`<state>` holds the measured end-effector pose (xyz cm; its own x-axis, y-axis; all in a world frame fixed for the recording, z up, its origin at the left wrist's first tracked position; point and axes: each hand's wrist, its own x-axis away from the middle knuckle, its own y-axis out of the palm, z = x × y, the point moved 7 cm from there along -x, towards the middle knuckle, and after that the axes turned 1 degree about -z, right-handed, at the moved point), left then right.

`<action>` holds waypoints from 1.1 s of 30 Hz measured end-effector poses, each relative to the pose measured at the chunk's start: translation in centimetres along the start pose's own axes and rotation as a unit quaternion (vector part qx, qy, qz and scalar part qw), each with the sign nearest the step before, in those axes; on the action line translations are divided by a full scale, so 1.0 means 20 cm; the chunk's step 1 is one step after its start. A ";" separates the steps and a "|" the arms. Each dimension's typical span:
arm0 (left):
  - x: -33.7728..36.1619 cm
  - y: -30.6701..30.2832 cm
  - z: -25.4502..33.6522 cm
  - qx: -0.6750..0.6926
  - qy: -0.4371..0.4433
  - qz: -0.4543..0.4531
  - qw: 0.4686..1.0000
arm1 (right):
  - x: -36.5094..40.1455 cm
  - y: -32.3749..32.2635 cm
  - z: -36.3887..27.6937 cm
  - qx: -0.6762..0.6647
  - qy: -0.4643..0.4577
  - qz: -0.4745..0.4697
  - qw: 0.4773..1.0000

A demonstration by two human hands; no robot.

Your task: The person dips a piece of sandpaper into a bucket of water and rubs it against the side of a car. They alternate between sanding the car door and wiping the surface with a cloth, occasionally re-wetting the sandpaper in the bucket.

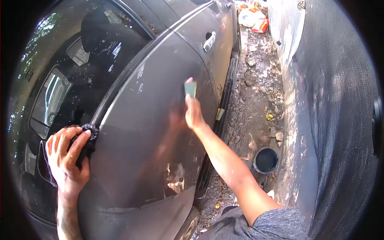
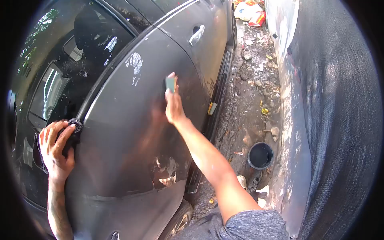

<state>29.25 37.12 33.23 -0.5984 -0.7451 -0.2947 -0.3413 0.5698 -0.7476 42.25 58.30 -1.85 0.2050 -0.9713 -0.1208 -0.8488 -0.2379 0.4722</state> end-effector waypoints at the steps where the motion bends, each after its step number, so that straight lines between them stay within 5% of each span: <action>1: 0.01 0.00 0.00 -0.007 0.002 -0.012 1.000 | 0.04 0.04 -0.02 0.048 -0.094 0.051 0.993; 2: 0.01 0.01 -0.01 -0.015 0.008 -0.021 1.000 | 0.12 0.11 -0.05 0.095 -0.189 0.104 0.972; 3: 0.00 0.00 -0.01 -0.013 0.011 -0.019 1.000 | 0.24 0.16 -0.03 0.096 -0.190 0.108 0.971; 6: 0.00 0.00 0.00 -0.018 0.014 -0.015 1.000 | 0.73 0.46 -0.09 0.222 -0.358 -0.046 0.906; 8: 0.01 0.01 0.00 -0.030 0.013 -0.022 0.999 | 0.43 0.35 -0.03 0.327 -0.285 0.023 0.901; 9: 0.00 0.02 0.00 -0.031 0.017 -0.027 0.999 | 0.22 0.19 0.02 0.068 -0.196 0.057 0.977; 10: 0.00 0.01 0.00 -0.029 0.021 -0.022 0.999 | 0.13 0.15 0.02 0.063 -0.190 0.058 0.978; 12: 0.01 0.00 0.00 -0.032 0.019 -0.016 0.999 | 0.04 0.06 -0.05 0.283 -0.213 0.160 0.921; 14: 0.01 0.01 0.00 -0.022 0.022 -0.029 0.999 | 0.42 0.37 -0.11 0.119 -0.244 0.031 0.962; 16: 0.00 -0.01 0.01 -0.023 0.024 -0.033 0.999 | 0.86 0.60 -0.05 0.278 -0.342 -0.072 0.895; 19: -0.01 -0.03 0.03 0.030 0.006 -0.033 0.999 | 0.58 0.47 0.15 0.086 -0.342 -0.047 0.935; 21: 0.02 0.01 0.00 0.008 0.013 -0.036 0.999 | 0.28 0.22 -0.05 0.212 -0.248 0.079 0.942; 24: 0.01 0.02 -0.01 -0.021 0.016 -0.008 1.000 | 0.32 0.27 -0.12 0.262 -0.269 0.092 0.922; 25: 0.01 0.02 -0.01 -0.011 0.018 -0.014 1.000 | 0.43 0.41 0.01 0.159 -0.290 0.052 0.942; 28: 0.02 0.02 -0.01 0.003 0.017 -0.010 1.000 | 0.95 0.72 -0.07 0.332 -0.310 -0.092 0.886; 30: 0.03 0.03 -0.02 0.013 0.036 -0.010 0.999 | 0.88 0.68 -0.08 0.370 -0.345 -0.060 0.861; 31: 0.03 0.03 -0.01 0.015 0.040 -0.015 0.999 | 0.65 0.61 0.00 0.193 -0.298 -0.061 0.933; 32: 0.02 0.03 -0.01 0.006 0.039 -0.008 0.999 | 0.54 0.51 -0.20 0.385 -0.192 0.012 0.903; 33: 0.02 0.03 -0.01 -0.004 0.035 0.001 0.999 | 0.37 0.41 -0.13 0.490 -0.207 0.081 0.843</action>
<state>28.74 37.13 32.78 -0.6482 -0.7176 -0.2545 -0.3446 0.5746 -0.7424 38.00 49.07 3.41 0.0318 -0.8569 -0.5145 -0.8862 0.2139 -0.4110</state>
